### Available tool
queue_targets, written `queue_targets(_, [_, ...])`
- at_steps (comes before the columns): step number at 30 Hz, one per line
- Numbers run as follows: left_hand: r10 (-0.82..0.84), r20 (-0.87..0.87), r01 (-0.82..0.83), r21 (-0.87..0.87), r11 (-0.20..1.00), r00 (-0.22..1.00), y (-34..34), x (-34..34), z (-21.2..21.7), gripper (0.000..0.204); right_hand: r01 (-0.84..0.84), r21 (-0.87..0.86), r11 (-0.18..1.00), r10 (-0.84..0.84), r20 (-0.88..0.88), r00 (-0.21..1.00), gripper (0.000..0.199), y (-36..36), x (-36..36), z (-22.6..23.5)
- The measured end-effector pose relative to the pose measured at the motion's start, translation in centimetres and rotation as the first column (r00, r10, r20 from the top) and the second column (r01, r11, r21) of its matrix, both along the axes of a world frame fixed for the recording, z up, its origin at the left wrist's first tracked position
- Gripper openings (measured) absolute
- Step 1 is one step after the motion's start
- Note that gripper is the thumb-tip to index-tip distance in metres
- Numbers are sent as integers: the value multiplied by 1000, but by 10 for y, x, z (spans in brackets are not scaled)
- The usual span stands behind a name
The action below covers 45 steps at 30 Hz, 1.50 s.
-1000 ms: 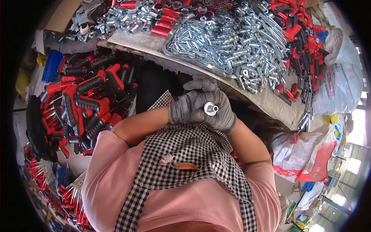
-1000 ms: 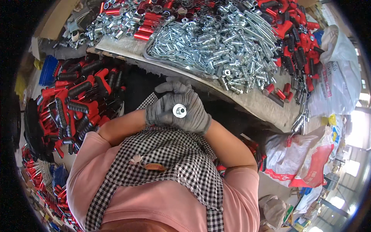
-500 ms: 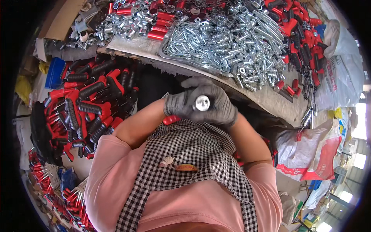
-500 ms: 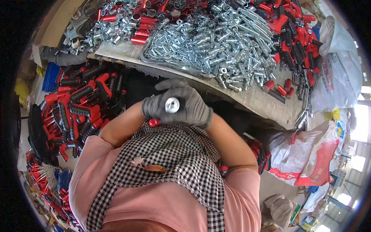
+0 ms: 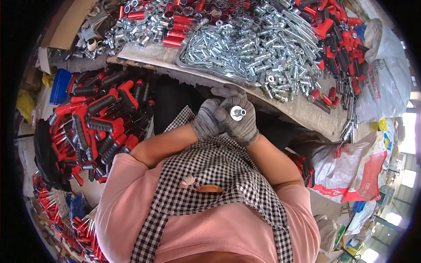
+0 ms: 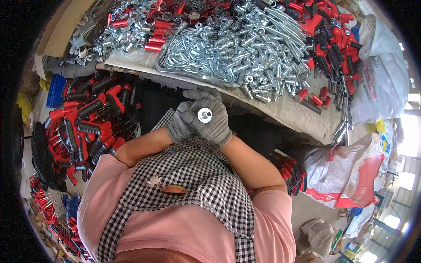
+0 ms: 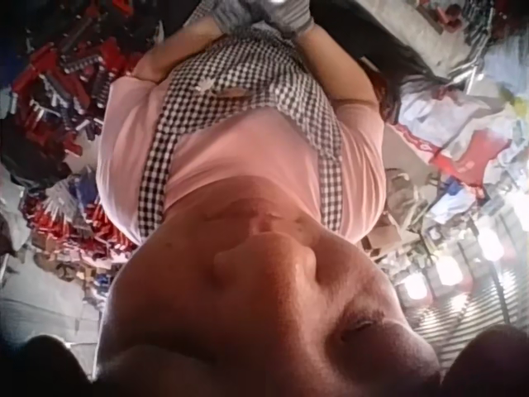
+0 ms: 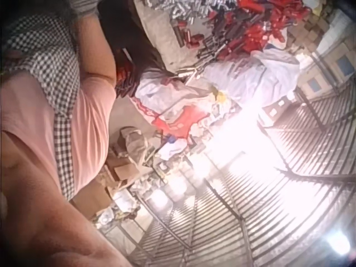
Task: Assembling red plastic handles onto silver metal tool components at a production workbench.
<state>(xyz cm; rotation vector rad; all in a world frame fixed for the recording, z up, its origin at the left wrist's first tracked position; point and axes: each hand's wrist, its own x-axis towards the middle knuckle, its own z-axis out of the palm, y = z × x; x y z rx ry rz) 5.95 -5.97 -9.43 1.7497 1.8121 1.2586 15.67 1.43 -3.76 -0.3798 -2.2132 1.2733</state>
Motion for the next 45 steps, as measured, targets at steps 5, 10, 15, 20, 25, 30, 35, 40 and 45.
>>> queue_targets(5, [-152,-451,-41,-391,920,879,17,3,-9,23,215,-199,956,-222,-15,975,37,-11,2,-15])
queue_targets(10, [-33,247,8,103,995,968,-8,-27,11,17,-109,-28,994,108,-57,993,79,8,36,-20])
queue_targets(15, [-761,649,138,754,643,-5,18,-52,70,26,-282,-924,259,152,-250,956,94,15,80,-72])
queue_targets(20, [-344,914,45,361,932,-214,16,-26,-1,26,-124,-984,126,61,-117,991,74,37,127,-44])
queue_targets(25, [334,340,388,101,916,-879,39,12,-96,28,407,-909,87,-47,405,913,33,31,129,-77])
queue_targets(30, [233,888,592,52,805,-395,67,45,-147,31,559,-822,-109,-137,569,811,27,32,113,-212])
queue_targets(35, [387,849,649,-71,757,-359,79,48,-175,33,466,-861,-203,-180,501,847,28,28,123,-242])
queue_targets(40, [614,726,602,-350,718,-310,84,35,-177,39,614,-766,-191,124,601,789,29,63,105,-241])
queue_targets(45, [620,652,589,-314,745,-436,88,38,-206,39,482,-283,829,-89,785,613,32,61,66,-243])
